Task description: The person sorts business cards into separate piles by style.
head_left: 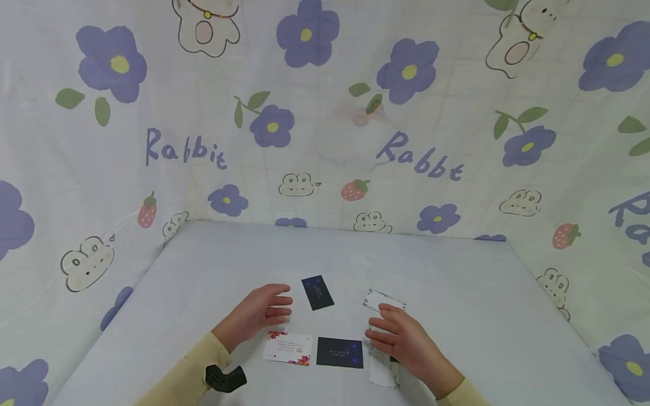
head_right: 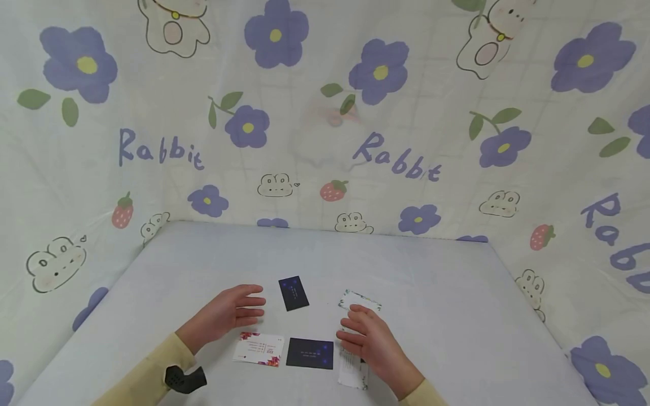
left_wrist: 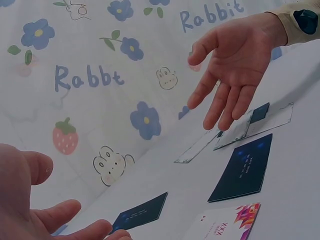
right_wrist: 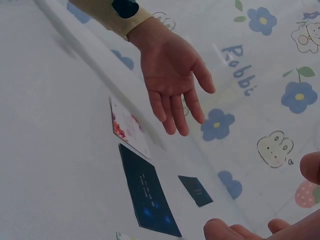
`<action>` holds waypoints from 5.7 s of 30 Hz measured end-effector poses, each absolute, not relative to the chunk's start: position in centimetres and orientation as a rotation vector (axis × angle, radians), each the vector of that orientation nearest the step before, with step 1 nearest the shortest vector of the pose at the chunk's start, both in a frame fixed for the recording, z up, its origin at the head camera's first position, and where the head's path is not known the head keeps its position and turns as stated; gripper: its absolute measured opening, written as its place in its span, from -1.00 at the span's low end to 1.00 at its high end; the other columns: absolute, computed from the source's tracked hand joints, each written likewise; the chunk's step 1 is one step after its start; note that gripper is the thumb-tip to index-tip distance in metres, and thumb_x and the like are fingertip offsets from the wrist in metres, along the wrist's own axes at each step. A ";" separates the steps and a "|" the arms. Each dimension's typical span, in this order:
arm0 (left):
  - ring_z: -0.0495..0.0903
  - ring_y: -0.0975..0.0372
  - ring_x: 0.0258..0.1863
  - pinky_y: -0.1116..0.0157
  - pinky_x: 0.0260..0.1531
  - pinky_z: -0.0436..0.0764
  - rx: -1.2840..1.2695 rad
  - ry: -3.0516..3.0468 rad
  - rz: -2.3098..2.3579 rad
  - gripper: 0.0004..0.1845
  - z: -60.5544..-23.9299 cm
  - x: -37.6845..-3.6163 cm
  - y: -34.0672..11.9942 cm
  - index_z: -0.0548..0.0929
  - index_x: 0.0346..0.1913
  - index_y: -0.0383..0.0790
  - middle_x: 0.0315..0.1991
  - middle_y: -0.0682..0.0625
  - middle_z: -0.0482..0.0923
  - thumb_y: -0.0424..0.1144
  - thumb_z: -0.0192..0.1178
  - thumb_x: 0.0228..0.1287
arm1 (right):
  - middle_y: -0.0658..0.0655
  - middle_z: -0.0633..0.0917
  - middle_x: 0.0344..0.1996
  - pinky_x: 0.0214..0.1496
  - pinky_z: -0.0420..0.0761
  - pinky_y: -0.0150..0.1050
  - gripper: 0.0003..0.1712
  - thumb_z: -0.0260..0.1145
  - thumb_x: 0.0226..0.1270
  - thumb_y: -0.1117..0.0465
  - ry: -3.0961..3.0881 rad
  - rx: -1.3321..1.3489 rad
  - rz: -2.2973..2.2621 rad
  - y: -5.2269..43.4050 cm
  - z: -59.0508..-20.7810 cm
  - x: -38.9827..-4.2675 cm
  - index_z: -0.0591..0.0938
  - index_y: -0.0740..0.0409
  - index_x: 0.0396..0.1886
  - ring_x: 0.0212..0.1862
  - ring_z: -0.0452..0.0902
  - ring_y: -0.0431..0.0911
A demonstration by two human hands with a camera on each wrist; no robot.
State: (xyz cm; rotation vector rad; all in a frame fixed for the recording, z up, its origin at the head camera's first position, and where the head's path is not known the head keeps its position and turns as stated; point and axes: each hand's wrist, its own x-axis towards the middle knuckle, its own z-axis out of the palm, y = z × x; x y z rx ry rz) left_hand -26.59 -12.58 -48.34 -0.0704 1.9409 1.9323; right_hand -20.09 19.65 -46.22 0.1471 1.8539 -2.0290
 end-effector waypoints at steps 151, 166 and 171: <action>0.69 0.01 0.06 0.18 0.05 0.71 -0.036 1.772 1.963 -0.32 -48.9 -23.5 -7.9 0.14 0.53 -0.39 0.34 -0.48 0.44 0.00 -0.02 0.59 | 0.47 0.52 0.34 -0.10 0.63 -0.22 -0.17 0.08 0.55 -0.12 1.926 0.254 -1.931 18.9 -47.5 -21.0 0.13 0.26 0.58 0.00 0.68 -0.04; 0.64 -0.09 0.17 0.15 0.06 0.71 -0.058 1.757 1.893 -0.31 -49.9 -22.8 -7.9 0.15 0.52 -0.39 0.38 -0.49 0.38 0.02 -0.02 0.59 | 0.46 0.55 0.30 -0.14 0.63 -0.26 -0.26 0.05 0.59 -0.05 1.920 0.198 -1.903 19.0 -48.0 -20.0 0.20 0.36 0.51 -0.09 0.69 -0.10; 0.65 -0.11 0.18 0.14 0.05 0.72 -0.037 1.764 1.874 -0.29 -49.8 -22.6 -7.9 0.16 0.52 -0.40 0.36 -0.48 0.41 0.04 -0.01 0.58 | 0.46 0.58 0.26 -0.17 0.63 -0.27 -0.27 0.06 0.59 -0.03 1.939 0.212 -1.897 18.9 -48.0 -19.8 0.20 0.38 0.50 -0.13 0.70 -0.12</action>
